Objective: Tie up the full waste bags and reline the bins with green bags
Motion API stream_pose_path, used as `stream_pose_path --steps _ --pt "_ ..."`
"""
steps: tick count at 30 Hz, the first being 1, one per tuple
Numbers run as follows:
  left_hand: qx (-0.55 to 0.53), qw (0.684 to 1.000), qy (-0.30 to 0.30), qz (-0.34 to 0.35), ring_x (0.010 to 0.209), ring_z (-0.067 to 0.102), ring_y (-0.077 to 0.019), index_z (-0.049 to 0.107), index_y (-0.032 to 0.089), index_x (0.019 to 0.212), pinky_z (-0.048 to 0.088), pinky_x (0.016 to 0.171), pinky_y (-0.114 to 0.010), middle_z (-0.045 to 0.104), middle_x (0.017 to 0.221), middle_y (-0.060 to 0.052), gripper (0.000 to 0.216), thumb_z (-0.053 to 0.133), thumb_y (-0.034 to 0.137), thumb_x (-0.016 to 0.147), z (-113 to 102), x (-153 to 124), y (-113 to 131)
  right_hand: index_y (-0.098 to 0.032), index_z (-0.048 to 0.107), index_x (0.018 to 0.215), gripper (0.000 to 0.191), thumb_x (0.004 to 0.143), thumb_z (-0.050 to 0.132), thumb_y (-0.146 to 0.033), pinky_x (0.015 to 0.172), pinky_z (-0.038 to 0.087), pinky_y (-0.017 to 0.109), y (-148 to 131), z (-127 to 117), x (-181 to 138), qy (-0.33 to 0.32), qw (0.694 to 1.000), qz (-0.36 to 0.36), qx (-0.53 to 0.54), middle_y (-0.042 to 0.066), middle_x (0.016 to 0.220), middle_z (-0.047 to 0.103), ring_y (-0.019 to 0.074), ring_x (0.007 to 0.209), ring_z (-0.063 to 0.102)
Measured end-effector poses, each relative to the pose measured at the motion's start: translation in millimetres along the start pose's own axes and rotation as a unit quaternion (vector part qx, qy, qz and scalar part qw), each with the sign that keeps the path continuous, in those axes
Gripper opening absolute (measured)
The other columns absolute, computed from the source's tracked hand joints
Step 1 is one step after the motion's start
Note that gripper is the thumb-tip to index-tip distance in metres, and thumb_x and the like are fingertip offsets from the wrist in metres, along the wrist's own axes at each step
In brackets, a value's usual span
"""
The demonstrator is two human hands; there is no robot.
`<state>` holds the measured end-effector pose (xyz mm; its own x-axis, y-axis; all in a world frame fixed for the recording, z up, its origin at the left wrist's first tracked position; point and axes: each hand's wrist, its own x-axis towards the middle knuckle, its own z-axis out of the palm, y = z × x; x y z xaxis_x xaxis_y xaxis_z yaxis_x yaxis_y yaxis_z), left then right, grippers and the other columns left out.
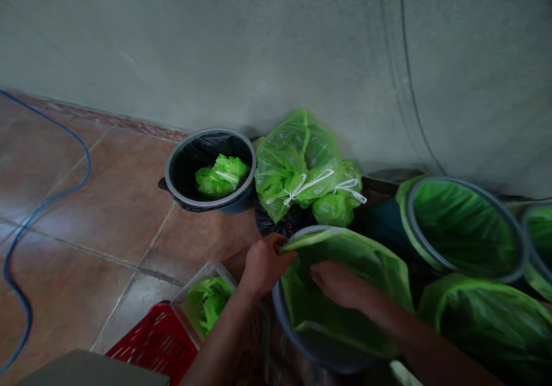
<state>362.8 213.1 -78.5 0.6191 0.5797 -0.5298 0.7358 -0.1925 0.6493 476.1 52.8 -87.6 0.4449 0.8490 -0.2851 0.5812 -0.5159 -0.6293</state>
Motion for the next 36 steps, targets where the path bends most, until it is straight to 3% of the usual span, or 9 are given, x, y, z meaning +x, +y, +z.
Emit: stream_pose_path --steps 2,6,8,13,19,25,31,34,36 --pt "0.046 0.999 0.012 0.009 0.073 0.061 -0.0165 0.070 0.023 0.107 0.039 0.065 -0.024 0.068 0.080 -0.001 0.040 0.071 0.042 0.072 1 0 4 -0.024 0.070 0.074 0.019 0.085 0.055 -0.027 0.060 0.043 0.029 2 -30 -1 -0.008 1.000 0.016 -0.019 0.001 0.065 0.067 0.0157 0.060 0.060" --pt "0.123 0.988 0.054 0.077 0.093 0.062 -0.0220 0.064 0.022 0.117 0.045 0.081 -0.030 0.066 0.107 -0.007 0.051 0.072 0.044 0.072 5 2 16 -0.024 0.069 0.106 0.030 0.084 0.057 -0.040 0.076 0.048 0.035 18 -76 -2 0.214 0.971 0.062 -0.089 0.007 0.100 0.071 0.0234 0.087 0.064" --pt "0.150 0.978 0.063 0.130 0.101 0.060 -0.0229 0.064 0.023 0.116 0.044 0.087 -0.031 0.064 0.112 -0.008 0.046 0.070 0.043 0.075 8 6 24 -0.022 0.069 0.110 0.036 0.082 0.060 -0.043 0.084 0.048 0.040 34 -81 -2 0.256 0.956 0.057 -0.131 0.010 0.108 0.070 0.0270 0.096 0.062" --pt "0.164 0.966 0.031 0.196 0.091 0.060 -0.0195 0.069 0.021 0.088 0.043 0.084 -0.029 0.066 0.091 -0.006 0.020 0.053 0.032 0.088 15 20 35 -0.023 0.074 0.085 0.030 0.088 0.050 -0.041 0.084 0.048 0.037 64 -66 -1 0.189 0.976 0.084 -0.070 0.007 0.093 0.073 0.0235 0.087 0.065" --pt "-0.035 0.990 -0.002 0.137 0.064 0.052 -0.0117 0.063 0.017 0.068 0.037 0.061 -0.022 0.057 0.064 0.001 0.030 0.046 0.032 0.087 13 45 27 -0.022 0.075 0.086 0.030 0.086 0.052 -0.042 0.079 0.049 0.030 66 -61 8 0.169 0.979 0.110 0.035 0.005 0.092 0.073 0.0192 0.085 0.067" --pt "-0.031 0.995 -0.019 0.092 0.057 0.044 -0.0114 0.055 0.018 0.053 0.030 0.054 -0.023 0.045 0.054 0.002 0.033 0.050 0.036 0.081 19 72 28 -0.021 0.077 0.080 0.031 0.082 0.052 -0.039 0.072 0.047 0.031 82 -64 34 0.129 0.979 0.154 0.043 0.005 0.082 0.074 0.0207 0.079 0.067" --pt "-0.033 0.998 -0.049 0.031 0.056 0.046 -0.0125 0.059 0.018 0.053 0.032 0.053 -0.023 0.048 0.051 0.001 0.026 0.056 0.033 0.073 26 79 21 -0.015 0.076 0.073 0.027 0.072 0.059 -0.036 0.060 0.047 0.028 99 -57 38 0.076 0.937 0.257 0.224 0.005 0.068 0.073 0.0204 0.066 0.066" --pt "-0.038 0.996 -0.081 0.008 0.056 0.046 -0.0122 0.058 0.017 0.050 0.032 0.051 -0.022 0.047 0.049 0.001 0.027 0.056 0.033 0.072 26 76 17 -0.013 0.075 0.078 0.029 0.071 0.059 -0.035 0.059 0.048 0.028 104 -52 35 0.054 0.909 0.286 0.300 0.007 0.073 0.074 0.0210 0.066 0.067" --pt "-0.037 0.994 -0.099 0.008 0.058 0.048 -0.0125 0.061 0.016 0.054 0.033 0.052 -0.022 0.050 0.052 0.001 0.027 0.054 0.034 0.072 23 73 12 -0.013 0.075 0.083 0.031 0.073 0.057 -0.037 0.062 0.049 0.029 105 -52 31 0.048 0.911 0.286 0.292 0.008 0.079 0.075 0.0221 0.071 0.068"
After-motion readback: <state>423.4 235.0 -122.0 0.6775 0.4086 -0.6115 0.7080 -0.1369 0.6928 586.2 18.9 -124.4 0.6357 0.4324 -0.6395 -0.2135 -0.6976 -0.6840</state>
